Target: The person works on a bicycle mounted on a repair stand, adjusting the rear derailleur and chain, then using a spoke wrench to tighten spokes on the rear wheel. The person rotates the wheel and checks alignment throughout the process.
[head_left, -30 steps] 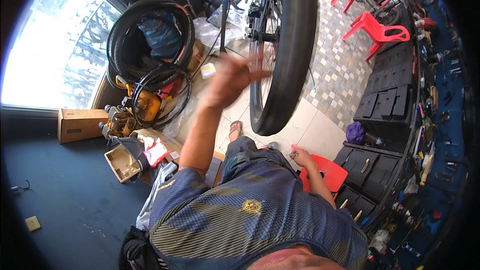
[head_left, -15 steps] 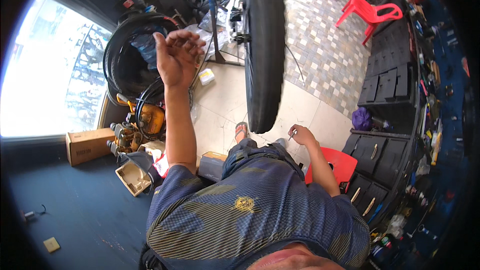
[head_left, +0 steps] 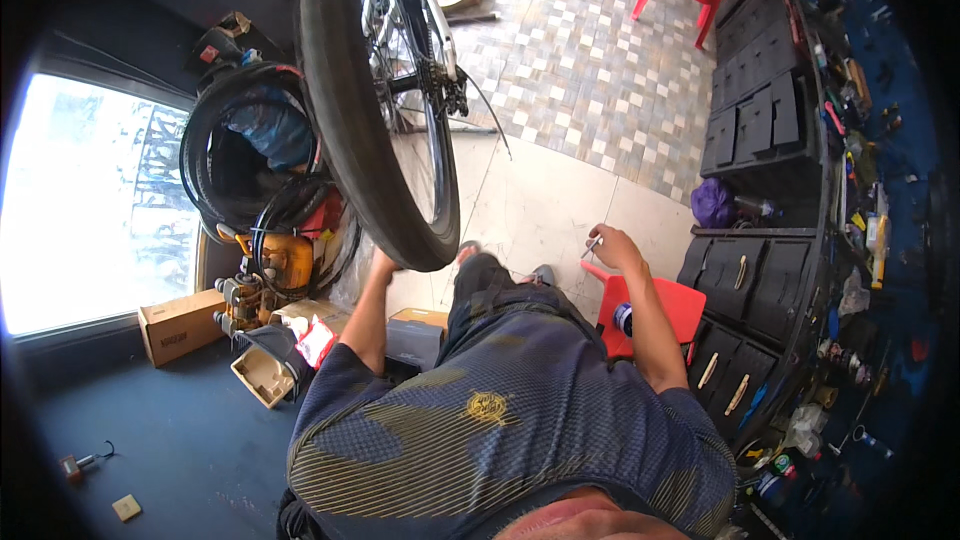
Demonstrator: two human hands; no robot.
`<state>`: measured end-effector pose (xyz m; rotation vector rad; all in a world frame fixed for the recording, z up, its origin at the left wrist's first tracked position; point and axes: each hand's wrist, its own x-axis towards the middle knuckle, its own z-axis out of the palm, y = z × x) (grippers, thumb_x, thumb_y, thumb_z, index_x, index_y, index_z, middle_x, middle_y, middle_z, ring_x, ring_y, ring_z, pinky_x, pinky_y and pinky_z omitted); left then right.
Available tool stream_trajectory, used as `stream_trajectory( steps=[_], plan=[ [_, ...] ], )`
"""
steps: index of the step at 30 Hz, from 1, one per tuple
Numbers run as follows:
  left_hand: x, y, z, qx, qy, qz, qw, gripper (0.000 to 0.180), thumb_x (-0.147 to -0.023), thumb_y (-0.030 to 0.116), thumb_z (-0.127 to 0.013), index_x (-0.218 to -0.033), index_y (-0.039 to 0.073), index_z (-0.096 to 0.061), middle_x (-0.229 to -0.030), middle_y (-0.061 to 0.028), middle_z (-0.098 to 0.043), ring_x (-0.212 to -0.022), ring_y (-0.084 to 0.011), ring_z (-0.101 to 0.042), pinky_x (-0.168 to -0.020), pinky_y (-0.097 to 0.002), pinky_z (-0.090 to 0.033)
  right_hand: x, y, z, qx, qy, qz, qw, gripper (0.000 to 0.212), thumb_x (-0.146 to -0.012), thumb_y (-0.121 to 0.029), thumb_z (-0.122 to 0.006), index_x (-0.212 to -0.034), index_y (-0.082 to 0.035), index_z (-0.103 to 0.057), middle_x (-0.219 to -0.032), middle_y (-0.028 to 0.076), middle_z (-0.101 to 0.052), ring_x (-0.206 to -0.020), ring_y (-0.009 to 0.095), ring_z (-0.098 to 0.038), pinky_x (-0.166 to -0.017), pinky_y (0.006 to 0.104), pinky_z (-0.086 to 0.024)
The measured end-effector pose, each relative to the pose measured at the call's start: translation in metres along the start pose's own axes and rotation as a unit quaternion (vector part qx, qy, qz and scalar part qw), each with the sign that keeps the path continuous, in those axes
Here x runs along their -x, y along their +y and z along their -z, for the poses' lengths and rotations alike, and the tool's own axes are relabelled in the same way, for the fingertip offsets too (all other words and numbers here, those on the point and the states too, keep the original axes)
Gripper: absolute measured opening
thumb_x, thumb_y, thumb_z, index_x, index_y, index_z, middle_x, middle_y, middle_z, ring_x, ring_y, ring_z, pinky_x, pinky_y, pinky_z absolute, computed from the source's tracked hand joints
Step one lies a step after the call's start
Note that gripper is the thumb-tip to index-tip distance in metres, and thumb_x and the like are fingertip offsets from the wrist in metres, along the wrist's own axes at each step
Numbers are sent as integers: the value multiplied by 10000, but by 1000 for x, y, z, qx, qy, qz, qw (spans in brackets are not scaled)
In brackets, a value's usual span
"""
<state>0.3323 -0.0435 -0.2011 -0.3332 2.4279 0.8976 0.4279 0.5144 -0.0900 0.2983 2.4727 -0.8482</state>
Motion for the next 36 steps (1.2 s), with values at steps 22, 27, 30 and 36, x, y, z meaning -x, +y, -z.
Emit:
stream_trajectory(
  steps=[22,27,30,36],
  plan=[
    [-77,328,-227,70,-69,86,991,505,-850,495,-666,-910,0,-750,-883,-160,-732,-845,-251,-685,-787,-376,-532,-221,88,276,12,70,77,995,271,-959,-252,-504,-1137,-102,-643,-1055,182,-688,-1015,366,-645,-856,458,-503],
    [-127,438,-230,179,-20,103,978,665,-915,595,-527,-775,-23,-729,-724,-166,-686,-724,-265,-656,-691,-415,-500,-250,183,315,-20,28,15,999,362,-926,-369,-579,-1061,-48,-676,-1053,219,-678,-1012,387,-642,-863,452,-503],
    [-158,512,-241,158,-44,129,978,699,-906,605,-544,-699,-43,-702,-616,-151,-646,-596,-259,-618,-609,-402,-479,-274,218,361,-18,-24,-23,999,558,-897,-537,-573,-1053,-12,-678,-1058,243,-675,-1025,406,-638,-872,479,-495],
    [-234,622,-271,-145,-72,-28,986,531,-790,441,-691,-808,-89,-697,-814,-271,-695,-801,-401,-673,-794,-455,-511,-312,272,524,36,284,-143,947,527,-948,-511,-501,-917,-8,-658,-852,240,-680,-851,440,-652,-746,527,-509]
  ],
)
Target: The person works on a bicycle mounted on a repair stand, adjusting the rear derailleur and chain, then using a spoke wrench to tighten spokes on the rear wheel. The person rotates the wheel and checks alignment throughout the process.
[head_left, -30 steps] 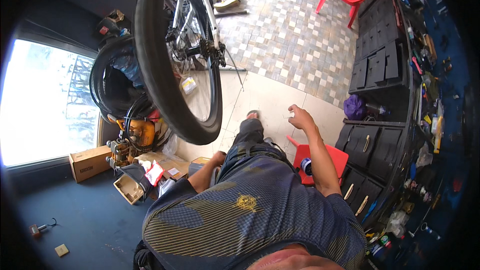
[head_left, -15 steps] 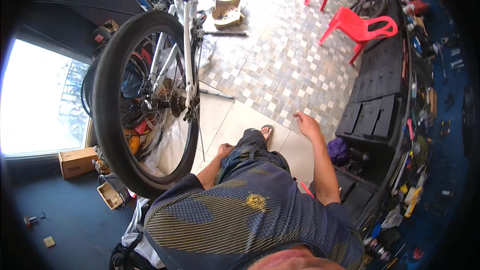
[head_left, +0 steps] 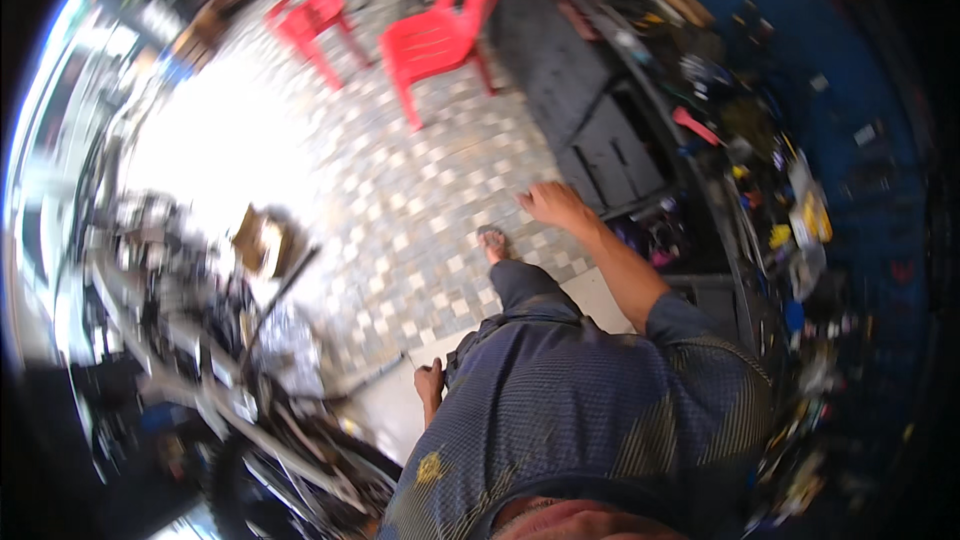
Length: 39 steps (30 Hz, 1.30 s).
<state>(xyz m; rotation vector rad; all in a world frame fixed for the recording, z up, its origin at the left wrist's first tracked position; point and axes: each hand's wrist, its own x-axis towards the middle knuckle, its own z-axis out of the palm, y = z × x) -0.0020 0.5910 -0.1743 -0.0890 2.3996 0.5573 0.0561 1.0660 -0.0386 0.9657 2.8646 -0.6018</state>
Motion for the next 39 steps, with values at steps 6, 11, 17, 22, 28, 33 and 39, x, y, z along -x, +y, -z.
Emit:
stream_trajectory(
  steps=[6,11,17,22,28,33,39],
  plan=[
    [-156,164,27,22,-24,-182,983,446,-820,394,-752,-1006,-2,-663,-727,-156,-688,-729,-303,-680,-697,-408,-511,-55,80,229,-58,216,-186,957,404,-955,-436,-539,-921,-46,-638,-850,193,-691,-878,377,-668,-745,501,-514],
    [-184,349,79,211,-62,-289,932,381,-927,353,-665,-1092,9,-650,-895,-128,-679,-722,-189,-678,-586,-308,-539,-33,260,267,225,478,-142,837,210,-901,-292,-639,-855,-88,-640,-785,130,-669,-750,354,-635,-691,490,-493],
    [-199,340,106,90,-95,-257,958,358,-904,307,-678,-1096,6,-657,-967,-176,-705,-820,-235,-690,-713,-362,-548,-31,322,265,355,409,-221,811,183,-866,-222,-630,-998,-139,-726,-884,113,-694,-834,302,-659,-739,433,-530],
    [-182,290,93,-14,-113,-148,982,453,-862,382,-687,-1112,6,-661,-1034,-206,-702,-979,-328,-680,-841,-418,-525,-60,389,268,560,247,-290,736,235,-860,-358,-621,-984,-206,-750,-815,63,-724,-693,250,-695,-624,413,-551],
    [-151,200,123,135,70,-25,988,465,-864,380,-681,-1156,20,-654,-1067,-206,-691,-1024,-333,-659,-880,-420,-513,-287,121,290,370,410,-93,828,554,-844,-433,-674,-1306,-140,-584,-1043,158,-684,-938,379,-649,-816,492,-493],
    [-137,99,159,309,441,109,835,382,-897,298,-674,-1182,45,-645,-1039,-142,-690,-921,-224,-665,-781,-340,-543,-401,-247,231,53,381,447,807,617,-895,-364,-683,-1384,-35,-498,-1262,210,-589,-1157,381,-551,-993,484,-407],
    [-91,9,257,631,633,145,425,439,-965,167,-583,-1369,25,-480,-1172,-50,-579,-975,-150,-603,-732,-339,-578,-326,-574,177,-60,285,699,653,593,-914,-355,-672,-1412,-99,-477,-1351,160,-539,-1290,336,-456,-1099,479,-289]
  ],
)
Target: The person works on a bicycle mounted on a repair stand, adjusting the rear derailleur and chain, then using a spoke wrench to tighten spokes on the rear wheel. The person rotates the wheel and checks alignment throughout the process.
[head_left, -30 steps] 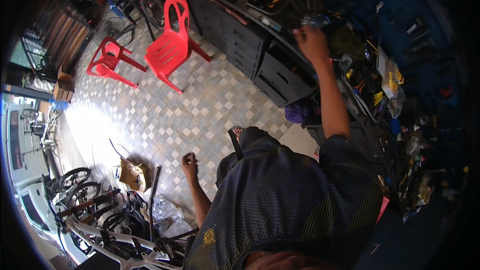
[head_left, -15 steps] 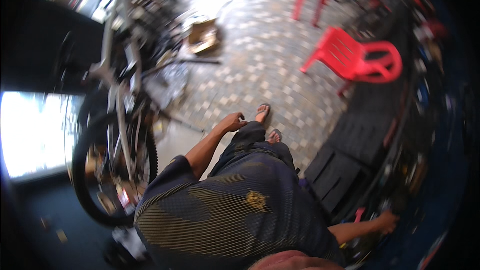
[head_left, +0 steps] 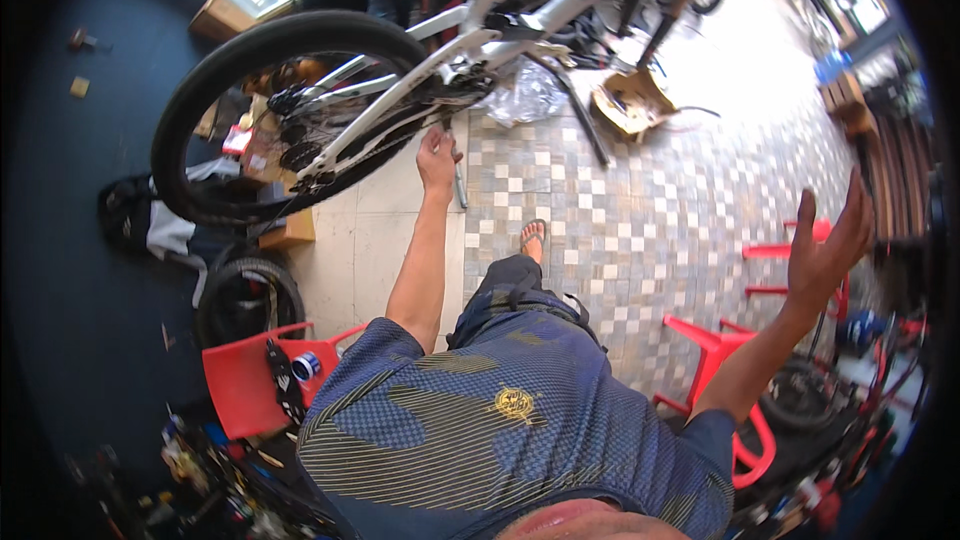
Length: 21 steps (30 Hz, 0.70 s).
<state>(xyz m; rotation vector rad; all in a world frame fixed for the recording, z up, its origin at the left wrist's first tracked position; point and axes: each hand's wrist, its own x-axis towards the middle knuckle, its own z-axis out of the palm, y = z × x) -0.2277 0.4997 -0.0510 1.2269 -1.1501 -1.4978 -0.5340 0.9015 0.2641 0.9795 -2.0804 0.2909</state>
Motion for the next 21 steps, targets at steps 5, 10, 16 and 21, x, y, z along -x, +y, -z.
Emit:
stream_trajectory(
  steps=[5,10,16,21],
  plan=[
    [-52,21,-8,85,79,5,993,518,-955,125,-589,-1429,38,-399,-1197,-45,-554,-1066,-153,-560,-807,-364,-568,-154,-39,-96,-77,92,131,984,526,-915,-373,-672,-1361,-130,-535,-1303,158,-589,-1260,319,-514,-1060,464,-368],
    [-58,32,-44,126,94,-1,987,474,-947,80,-587,-1397,52,-441,-1203,-44,-567,-1083,-146,-544,-805,-356,-565,-251,20,-185,42,61,148,986,522,-929,-469,-611,-1315,-120,-573,-1239,162,-630,-1168,328,-585,-987,455,-440],
    [-60,32,-87,46,170,-73,982,412,-939,63,-602,-1340,19,-522,-1154,-63,-609,-948,-125,-599,-769,-301,-551,-294,77,-266,174,-100,-34,979,836,-856,-791,-404,-1360,-140,-546,-1275,174,-607,-1197,369,-566,-1008,473,-432],
    [-61,31,-155,-155,213,-163,951,526,-908,96,-645,-1387,-31,-468,-1233,-146,-604,-1024,-222,-618,-811,-295,-544,-315,108,-311,107,-112,-90,984,838,-808,-843,-412,-1306,-187,-567,-1251,140,-625,-1119,356,-625,-907,474,-492]
  ],
)
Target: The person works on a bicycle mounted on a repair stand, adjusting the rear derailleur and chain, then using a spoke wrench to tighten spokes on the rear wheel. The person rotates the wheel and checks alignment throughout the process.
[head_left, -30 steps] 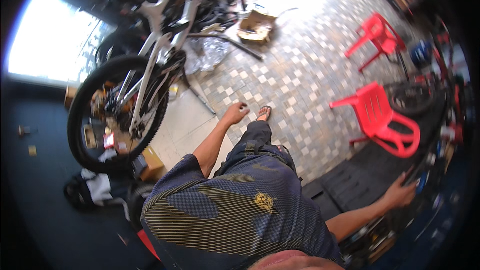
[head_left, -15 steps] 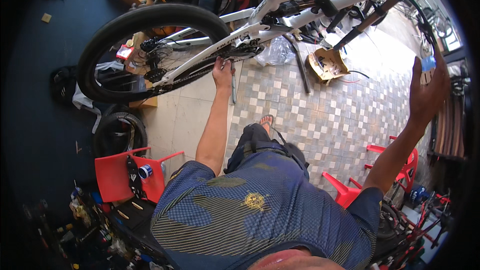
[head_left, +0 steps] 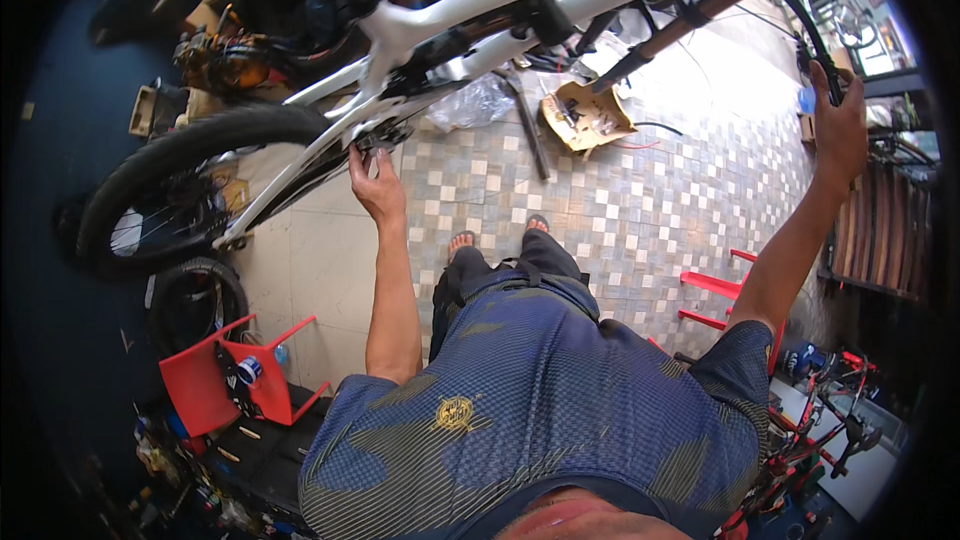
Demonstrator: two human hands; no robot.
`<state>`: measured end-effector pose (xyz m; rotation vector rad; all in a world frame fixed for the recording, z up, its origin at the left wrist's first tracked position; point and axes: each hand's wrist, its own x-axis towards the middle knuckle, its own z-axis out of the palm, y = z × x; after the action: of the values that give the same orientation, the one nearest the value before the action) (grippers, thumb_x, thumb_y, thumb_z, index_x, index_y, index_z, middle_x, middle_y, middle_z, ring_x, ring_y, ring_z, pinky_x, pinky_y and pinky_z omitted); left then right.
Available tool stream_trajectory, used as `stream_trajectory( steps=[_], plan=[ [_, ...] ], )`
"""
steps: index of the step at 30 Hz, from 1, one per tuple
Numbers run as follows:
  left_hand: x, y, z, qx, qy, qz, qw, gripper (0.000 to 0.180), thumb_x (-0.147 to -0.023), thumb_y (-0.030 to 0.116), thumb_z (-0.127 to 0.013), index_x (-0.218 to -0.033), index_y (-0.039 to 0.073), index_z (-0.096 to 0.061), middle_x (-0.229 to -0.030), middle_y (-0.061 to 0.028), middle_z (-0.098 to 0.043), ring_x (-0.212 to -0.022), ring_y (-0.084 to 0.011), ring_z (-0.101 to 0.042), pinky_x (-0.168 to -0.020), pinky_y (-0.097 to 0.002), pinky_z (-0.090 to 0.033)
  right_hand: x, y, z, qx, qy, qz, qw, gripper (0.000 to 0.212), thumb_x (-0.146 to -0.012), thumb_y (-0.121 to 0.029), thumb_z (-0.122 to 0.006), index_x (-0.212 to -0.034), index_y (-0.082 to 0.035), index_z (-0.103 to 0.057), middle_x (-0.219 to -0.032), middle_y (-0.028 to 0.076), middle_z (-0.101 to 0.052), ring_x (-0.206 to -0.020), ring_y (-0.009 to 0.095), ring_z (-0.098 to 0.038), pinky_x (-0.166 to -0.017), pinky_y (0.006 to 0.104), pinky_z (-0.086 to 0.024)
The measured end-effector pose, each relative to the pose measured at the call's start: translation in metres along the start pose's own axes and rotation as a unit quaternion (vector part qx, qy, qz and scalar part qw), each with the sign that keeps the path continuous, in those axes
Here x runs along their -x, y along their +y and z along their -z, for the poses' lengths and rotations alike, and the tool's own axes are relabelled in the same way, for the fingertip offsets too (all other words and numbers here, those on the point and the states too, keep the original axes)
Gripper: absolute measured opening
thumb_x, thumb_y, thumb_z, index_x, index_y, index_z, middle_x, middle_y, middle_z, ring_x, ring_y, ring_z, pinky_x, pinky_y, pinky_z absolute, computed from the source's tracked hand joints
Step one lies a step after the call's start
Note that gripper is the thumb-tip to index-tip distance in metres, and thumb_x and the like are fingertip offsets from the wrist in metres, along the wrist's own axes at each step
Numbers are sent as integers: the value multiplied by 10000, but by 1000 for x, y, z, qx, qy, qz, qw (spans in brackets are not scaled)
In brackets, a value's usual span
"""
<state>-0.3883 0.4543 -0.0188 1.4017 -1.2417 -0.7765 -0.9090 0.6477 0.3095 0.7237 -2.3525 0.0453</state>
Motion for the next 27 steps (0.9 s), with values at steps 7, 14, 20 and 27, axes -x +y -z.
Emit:
stream_trajectory(
  steps=[7,14,20,27],
  plan=[
    [42,4,-83,-268,-21,-145,952,629,-895,122,-611,-1470,10,-383,-1203,-212,-509,-1154,-362,-461,-959,-444,-437,-56,47,-43,-50,-74,-58,994,792,-799,-855,-412,-1261,-236,-587,-1053,130,-717,-1029,375,-665,-847,463,-504],
    [62,-33,-130,-260,-205,-9,943,728,-896,134,-593,-1545,247,-283,-741,-104,-625,-661,-307,-613,-661,-450,-501,-74,52,-65,-8,-58,-40,998,772,-799,-851,-417,-1243,-249,-609,-1009,161,-721,-998,401,-667,-825,473,-515],
    [49,-83,-138,-379,-322,111,861,741,-888,217,-578,-1529,389,-249,-928,-165,-699,-857,-375,-676,-741,-489,-526,-80,68,-72,-4,-73,-25,997,856,-776,-868,-429,-1255,-181,-605,-1065,162,-712,-1042,386,-662,-874,469,-510],
    [22,-162,-117,-381,-321,167,851,713,-865,228,-590,-1505,392,-319,-1116,-195,-678,-982,-380,-658,-799,-498,-529,-65,60,-46,-12,-135,7,991,927,-770,-853,-470,-1281,-88,-576,-1171,204,-667,-1127,404,-615,-947,469,-474]
  ],
)
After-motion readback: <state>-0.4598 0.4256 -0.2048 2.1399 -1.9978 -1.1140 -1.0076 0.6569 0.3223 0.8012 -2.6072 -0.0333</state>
